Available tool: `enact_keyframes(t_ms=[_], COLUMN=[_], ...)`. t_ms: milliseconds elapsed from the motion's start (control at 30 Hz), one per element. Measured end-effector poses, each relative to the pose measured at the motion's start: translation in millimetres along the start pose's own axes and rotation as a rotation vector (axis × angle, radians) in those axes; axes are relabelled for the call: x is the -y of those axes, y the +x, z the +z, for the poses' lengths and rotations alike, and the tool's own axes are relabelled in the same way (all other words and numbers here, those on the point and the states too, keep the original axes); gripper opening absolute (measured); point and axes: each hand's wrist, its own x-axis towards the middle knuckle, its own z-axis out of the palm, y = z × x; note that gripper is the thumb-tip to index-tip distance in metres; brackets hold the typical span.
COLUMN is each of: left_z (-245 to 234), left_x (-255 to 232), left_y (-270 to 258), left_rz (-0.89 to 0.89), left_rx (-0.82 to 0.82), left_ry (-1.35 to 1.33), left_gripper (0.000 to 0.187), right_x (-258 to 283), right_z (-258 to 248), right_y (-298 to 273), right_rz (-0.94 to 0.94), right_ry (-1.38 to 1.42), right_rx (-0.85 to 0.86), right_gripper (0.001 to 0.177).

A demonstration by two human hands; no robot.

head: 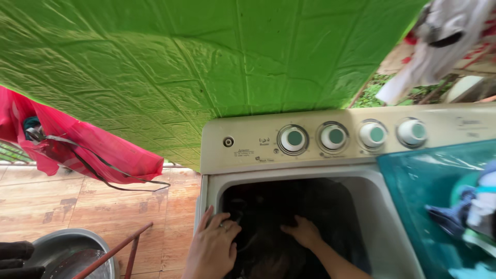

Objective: The person wrings out wet clothes from a washing machine by hand, mounts them onto clothes hangers, and hangs them on a drying rack.

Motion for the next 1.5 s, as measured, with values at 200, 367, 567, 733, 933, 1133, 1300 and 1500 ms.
enact_keyframes(t_ms=[200, 367, 567, 733, 933, 1133, 1300, 1500], left_z=[-13, -9, -8, -8, -4, -5, -3, 52], left_x=[-12, -13, -10, -7, -2, -1, -16, -82], left_y=[-9, -11, -9, -7, -5, -7, -9, -18], left_rz=[-0.004, 0.017, -0.019, 0.021, 0.024, -0.006, 0.014, -0.294], left_rx=[0.02, -0.033, -0.02, -0.119, -0.147, -0.089, -0.013, 0.27], left_ry=[0.042, 0.059, 0.068, -0.037, -0.049, -0.007, 0.249, -0.176], left_gripper=[0.042, 0.043, 0.039, 0.029, 0.021, 0.02, 0.04, 0.153], right_x=[55, 112, 90, 49, 41, 40, 49, 119], right_z=[-56, -137, -156, -84, 7, 15, -40, -135], right_y=[-138, -268, -280, -144, -57, -44, -109, -304], right_rz=[-0.31, -0.493, -0.69, -0.616, -0.197, -0.177, -0.379, -0.683], right_ry=[0.227, 0.253, 0.3, -0.203, -0.385, -0.717, -0.32, -0.089], right_rx=[-0.563, -0.715, -0.66, -0.341, -0.064, -0.047, -0.247, -0.658], right_gripper=[0.085, 0.053, 0.068, 0.104, 0.087, 0.042, 0.03, 0.03])
